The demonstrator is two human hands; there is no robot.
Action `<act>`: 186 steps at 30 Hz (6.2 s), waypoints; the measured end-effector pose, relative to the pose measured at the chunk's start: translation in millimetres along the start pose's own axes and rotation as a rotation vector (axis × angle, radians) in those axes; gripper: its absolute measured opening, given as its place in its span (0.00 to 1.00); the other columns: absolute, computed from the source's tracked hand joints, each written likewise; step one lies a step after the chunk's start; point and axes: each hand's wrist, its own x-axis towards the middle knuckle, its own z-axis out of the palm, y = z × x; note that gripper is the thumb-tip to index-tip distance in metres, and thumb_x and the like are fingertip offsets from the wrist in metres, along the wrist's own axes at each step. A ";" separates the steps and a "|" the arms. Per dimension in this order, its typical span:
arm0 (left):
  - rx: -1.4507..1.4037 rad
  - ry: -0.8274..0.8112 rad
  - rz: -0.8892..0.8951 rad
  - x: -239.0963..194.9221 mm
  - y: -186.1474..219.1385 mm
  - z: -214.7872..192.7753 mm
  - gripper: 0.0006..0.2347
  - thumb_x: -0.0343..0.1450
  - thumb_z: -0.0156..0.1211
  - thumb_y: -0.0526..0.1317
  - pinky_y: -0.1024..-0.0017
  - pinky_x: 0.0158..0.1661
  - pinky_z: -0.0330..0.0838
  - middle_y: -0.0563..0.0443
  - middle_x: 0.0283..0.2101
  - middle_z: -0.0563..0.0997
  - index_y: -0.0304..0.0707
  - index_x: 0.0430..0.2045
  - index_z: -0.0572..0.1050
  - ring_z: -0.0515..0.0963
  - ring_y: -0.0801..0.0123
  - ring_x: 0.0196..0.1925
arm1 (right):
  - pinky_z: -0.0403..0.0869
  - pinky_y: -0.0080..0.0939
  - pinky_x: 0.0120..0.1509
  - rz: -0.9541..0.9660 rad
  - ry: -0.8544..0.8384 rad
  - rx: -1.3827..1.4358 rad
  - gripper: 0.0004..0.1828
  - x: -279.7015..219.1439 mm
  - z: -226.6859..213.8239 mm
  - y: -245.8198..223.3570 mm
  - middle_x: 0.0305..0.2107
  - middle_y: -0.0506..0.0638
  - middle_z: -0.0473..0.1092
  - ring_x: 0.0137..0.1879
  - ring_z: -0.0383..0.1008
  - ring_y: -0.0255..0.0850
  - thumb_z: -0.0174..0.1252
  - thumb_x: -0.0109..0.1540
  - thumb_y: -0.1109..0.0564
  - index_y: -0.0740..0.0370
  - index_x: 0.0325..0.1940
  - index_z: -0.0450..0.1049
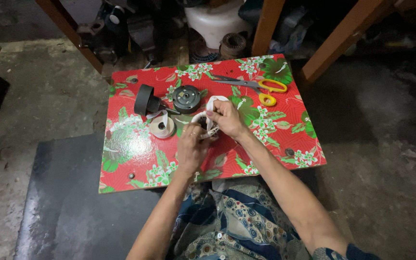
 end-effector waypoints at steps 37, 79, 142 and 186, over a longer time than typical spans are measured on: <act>-0.280 0.154 -0.139 -9.7 -16.4 21.3 0.21 0.52 0.82 0.35 0.50 0.69 0.63 0.42 0.41 0.77 0.33 0.28 0.70 0.76 0.51 0.49 | 0.67 0.34 0.32 0.017 0.399 0.439 0.14 -1.8 10.5 33.4 0.20 0.46 0.69 0.25 0.65 0.32 0.56 0.67 0.64 0.66 0.26 0.73; -0.277 -0.172 -0.493 32.1 -13.6 -3.2 0.09 0.63 0.73 0.36 0.70 0.32 0.73 0.47 0.28 0.85 0.31 0.33 0.85 0.80 0.72 0.26 | 0.70 0.34 0.39 -0.090 -0.022 -0.047 0.08 -4.5 0.3 -44.0 0.27 0.45 0.75 0.33 0.71 0.29 0.62 0.65 0.64 0.68 0.31 0.79; -0.174 0.038 -0.545 50.5 -43.4 25.6 0.08 0.64 0.71 0.42 0.69 0.32 0.75 0.46 0.27 0.85 0.40 0.31 0.85 0.85 0.66 0.27 | 0.79 0.35 0.48 -0.414 0.308 -0.023 0.03 -53.5 -40.6 -189.4 0.34 0.56 0.79 0.38 0.79 0.36 0.65 0.63 0.69 0.70 0.41 0.80; -0.123 0.074 -0.484 51.0 -42.6 25.7 0.08 0.64 0.69 0.44 0.66 0.33 0.75 0.45 0.27 0.85 0.41 0.29 0.85 0.85 0.59 0.29 | 0.71 0.53 0.34 -0.313 0.205 -0.952 0.10 -104.4 29.2 -71.2 0.25 0.58 0.73 0.30 0.76 0.56 0.61 0.61 0.56 0.65 0.31 0.70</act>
